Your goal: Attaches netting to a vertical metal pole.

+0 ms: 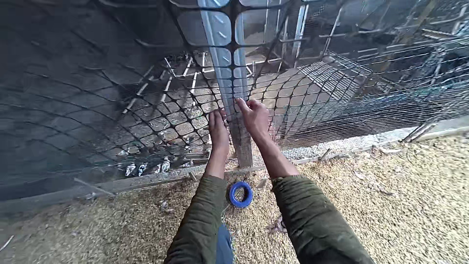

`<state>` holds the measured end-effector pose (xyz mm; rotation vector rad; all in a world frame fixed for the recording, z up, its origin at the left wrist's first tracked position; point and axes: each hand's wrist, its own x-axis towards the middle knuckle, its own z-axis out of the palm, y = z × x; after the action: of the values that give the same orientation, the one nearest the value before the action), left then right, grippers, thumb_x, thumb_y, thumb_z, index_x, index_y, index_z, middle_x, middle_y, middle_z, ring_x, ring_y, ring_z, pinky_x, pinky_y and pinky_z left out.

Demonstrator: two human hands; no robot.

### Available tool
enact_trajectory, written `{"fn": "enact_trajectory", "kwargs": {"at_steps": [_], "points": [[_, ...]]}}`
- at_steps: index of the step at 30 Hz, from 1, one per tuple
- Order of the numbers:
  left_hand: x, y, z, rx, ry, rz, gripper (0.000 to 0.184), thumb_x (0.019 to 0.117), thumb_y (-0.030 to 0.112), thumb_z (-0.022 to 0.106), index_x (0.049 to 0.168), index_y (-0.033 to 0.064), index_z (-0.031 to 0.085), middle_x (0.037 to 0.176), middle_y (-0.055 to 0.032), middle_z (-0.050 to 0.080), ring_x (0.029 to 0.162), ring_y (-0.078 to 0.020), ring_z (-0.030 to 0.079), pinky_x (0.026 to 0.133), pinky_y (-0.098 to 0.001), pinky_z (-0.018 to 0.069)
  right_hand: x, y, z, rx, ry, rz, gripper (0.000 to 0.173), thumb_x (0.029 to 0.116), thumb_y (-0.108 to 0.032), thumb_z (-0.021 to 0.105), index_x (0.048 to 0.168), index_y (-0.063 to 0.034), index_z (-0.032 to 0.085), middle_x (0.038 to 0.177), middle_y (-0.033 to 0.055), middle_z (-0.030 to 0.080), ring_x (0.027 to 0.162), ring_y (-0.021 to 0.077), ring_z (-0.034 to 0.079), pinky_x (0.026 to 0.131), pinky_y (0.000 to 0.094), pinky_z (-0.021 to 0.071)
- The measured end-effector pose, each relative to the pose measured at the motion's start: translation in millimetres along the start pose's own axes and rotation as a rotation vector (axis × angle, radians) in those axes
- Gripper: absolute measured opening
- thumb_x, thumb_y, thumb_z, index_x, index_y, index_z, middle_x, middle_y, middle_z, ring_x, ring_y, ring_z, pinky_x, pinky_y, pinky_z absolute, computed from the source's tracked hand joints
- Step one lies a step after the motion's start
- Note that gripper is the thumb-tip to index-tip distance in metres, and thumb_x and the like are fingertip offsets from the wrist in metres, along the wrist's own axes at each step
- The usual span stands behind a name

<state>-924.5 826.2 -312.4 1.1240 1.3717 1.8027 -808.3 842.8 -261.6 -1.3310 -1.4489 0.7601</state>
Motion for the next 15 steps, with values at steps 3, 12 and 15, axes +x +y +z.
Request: {"fn": "enact_trajectory", "kwargs": {"at_steps": [3,12,15], "points": [[-5.1,1.4,-1.7,0.042,-0.052,0.049,0.047,0.1129,0.037,0.025,0.138,0.007,0.051,0.131,-0.0081,0.056,0.118,-0.0177,0.053,0.096,-0.0414,0.0449,8.3,-4.2,3.2,-0.021,0.011,0.001,0.051,0.1002,-0.05,0.063,0.08,-0.0037,0.063,0.072,0.011,0.059,0.069,0.0283,0.059,0.066,0.053,0.0465],[-1.8,6.4,5.7,0.107,-0.039,0.07,0.047,0.1126,0.034,0.03,0.141,0.0028,0.052,0.134,-0.0135,0.057,0.121,-0.02,0.054,0.099,-0.0442,0.0461,20.2,-5.0,3.8,-0.016,0.002,0.015,0.05,0.0997,-0.051,0.063,0.082,-0.0038,0.062,0.075,0.012,0.059,0.072,0.0296,0.06,0.067,0.0538,0.047],[2.3,6.9,8.1,0.127,-0.016,0.087,0.045,0.1129,0.03,0.031,0.136,-0.0004,0.055,0.132,-0.0158,0.058,0.119,-0.021,0.055,0.099,-0.0417,0.046,21.3,-3.3,-0.1,-0.03,-0.01,-0.015,0.051,0.0991,-0.051,0.064,0.082,-0.0032,0.064,0.076,0.0121,0.06,0.073,0.0287,0.06,0.068,0.0532,0.047]]}}
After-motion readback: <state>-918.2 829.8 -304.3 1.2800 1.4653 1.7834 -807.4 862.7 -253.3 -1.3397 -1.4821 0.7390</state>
